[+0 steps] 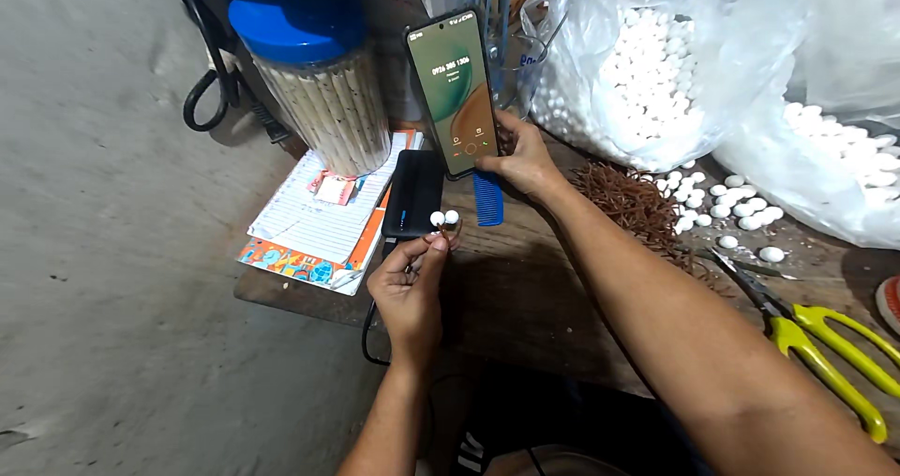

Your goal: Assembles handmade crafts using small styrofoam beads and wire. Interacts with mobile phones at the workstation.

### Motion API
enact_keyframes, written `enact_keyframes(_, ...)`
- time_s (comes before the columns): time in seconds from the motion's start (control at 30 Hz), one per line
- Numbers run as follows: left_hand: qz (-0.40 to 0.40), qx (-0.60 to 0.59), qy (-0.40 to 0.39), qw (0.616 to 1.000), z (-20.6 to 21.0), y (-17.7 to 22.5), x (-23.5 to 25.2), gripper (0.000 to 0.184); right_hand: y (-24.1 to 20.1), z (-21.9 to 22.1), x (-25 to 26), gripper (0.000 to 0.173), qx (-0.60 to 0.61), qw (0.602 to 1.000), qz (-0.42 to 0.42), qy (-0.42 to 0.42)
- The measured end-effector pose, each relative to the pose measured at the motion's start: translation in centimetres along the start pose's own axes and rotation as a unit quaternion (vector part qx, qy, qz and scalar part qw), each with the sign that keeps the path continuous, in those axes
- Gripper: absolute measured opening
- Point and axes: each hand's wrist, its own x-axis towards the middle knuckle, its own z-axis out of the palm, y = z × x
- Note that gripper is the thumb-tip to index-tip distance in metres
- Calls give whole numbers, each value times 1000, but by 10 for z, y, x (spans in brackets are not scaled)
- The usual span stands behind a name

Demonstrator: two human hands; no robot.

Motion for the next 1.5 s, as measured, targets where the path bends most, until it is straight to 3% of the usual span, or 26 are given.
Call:
enact_keyframes(0.4, 2, 0, -1, 1000, 0, 0, 0, 24, 0, 0, 0, 73, -2, 1000, 2, -3)
enact_keyframes(0.7, 5, -9, 0, 1000, -1, 0, 0, 23, -5, -2, -2, 54, -9, 999, 6, 30)
enact_keyframes(0.97, 9, -4, -3, 1000, -1, 0, 0, 22, 5, 5, 4, 46, -65, 995, -41, 71)
enact_keyframes(1.07, 10, -6, -3, 1000, -1, 0, 0, 22, 0, -2, 2, 40, -87, 995, -29, 47)
enact_keyframes(1.3, 5, -10, 3, 1000, 0, 1, 0, 24, -8, -14, 2, 40, 62, 990, 42, 120)
enact_keyframes(1.5, 11, -7, -4, 1000, -1, 0, 1, 22, -5, -12, 2, 41, 61, 990, 44, 117)
